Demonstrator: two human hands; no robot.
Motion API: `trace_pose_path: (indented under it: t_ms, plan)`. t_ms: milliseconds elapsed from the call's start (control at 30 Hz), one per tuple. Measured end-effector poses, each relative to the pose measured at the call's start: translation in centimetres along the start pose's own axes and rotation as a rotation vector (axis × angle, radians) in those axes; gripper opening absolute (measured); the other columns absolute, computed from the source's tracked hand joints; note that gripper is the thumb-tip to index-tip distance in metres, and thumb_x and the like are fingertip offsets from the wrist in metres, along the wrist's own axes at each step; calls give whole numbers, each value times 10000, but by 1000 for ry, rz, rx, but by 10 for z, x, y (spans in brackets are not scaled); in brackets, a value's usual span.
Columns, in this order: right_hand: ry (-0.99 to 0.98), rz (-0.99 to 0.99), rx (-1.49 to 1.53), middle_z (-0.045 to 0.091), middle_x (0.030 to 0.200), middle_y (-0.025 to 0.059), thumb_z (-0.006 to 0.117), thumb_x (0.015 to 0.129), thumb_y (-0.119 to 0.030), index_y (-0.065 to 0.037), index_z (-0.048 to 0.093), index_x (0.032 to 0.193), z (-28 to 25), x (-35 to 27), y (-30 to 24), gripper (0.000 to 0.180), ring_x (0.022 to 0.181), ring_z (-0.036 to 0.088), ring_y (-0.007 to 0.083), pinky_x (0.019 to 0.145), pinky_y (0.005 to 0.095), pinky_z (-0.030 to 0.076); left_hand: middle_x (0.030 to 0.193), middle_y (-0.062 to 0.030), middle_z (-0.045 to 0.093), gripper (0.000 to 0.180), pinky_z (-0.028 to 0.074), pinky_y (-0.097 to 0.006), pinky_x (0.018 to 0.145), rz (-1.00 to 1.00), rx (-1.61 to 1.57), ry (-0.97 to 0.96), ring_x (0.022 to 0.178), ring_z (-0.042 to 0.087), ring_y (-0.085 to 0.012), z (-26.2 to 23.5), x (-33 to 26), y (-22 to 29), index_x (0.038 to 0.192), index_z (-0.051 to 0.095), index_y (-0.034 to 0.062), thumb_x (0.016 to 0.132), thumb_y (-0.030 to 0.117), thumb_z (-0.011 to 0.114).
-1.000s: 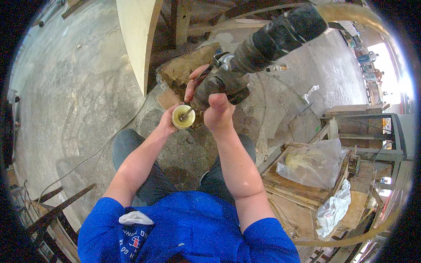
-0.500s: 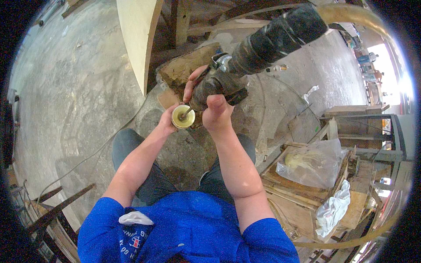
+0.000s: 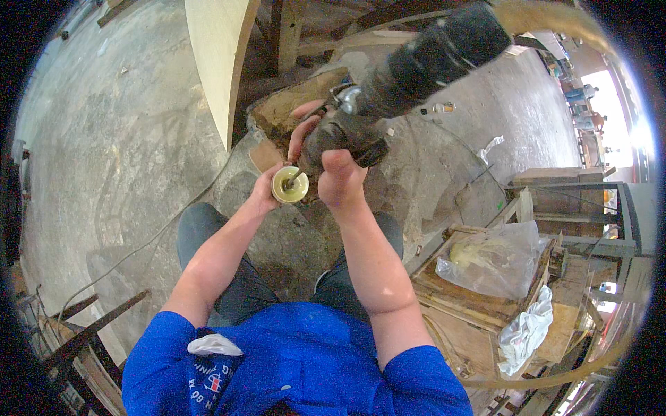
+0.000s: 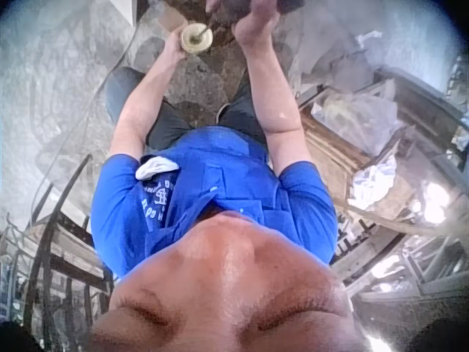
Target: The person applies glue to wooden chair parts using a brush and a small cup. They wipe a part with a cloth, then walk to a mixing station to refill the cup with liquid from bottles and stir it with a power drill before returning to the work area.
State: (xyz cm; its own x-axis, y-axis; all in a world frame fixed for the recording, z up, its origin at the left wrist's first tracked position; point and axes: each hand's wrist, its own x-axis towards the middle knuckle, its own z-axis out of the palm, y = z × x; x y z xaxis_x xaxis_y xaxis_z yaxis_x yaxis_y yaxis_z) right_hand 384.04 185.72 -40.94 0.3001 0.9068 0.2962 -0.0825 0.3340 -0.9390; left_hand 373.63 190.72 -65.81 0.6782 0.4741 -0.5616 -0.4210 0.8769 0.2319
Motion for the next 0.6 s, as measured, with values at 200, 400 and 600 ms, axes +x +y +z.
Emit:
trace_pose_path:
  t_ms: [200, 400, 600]
  plan:
    - [-12, 10, 75, 530, 621, 97, 495, 647, -742, 15, 500, 963, 3, -1, 3, 821, 555, 531, 198, 527, 306, 447, 995, -92, 600, 273, 511, -403, 791, 0, 6, 21, 929, 593, -231, -3, 5, 1, 1064, 544, 48, 899, 259, 495]
    - [-48, -2, 46, 541, 630, 103, 511, 645, -732, 13, 502, 964, 2, -1, 2, 810, 555, 537, 197, 522, 303, 446, 978, -88, 603, 265, 515, -402, 778, 8, 24, 2, 912, 598, -228, -8, 9, -2, 1052, 552, 41, 888, 245, 505]
    - [-31, -7, 42, 538, 625, 102, 500, 656, -723, 17, 504, 954, 2, -3, 2, 797, 553, 537, 198, 514, 295, 438, 975, -89, 604, 251, 516, -411, 779, -16, 15, 12, 910, 599, -232, -4, 6, -2, 1038, 557, 57, 888, 251, 500]
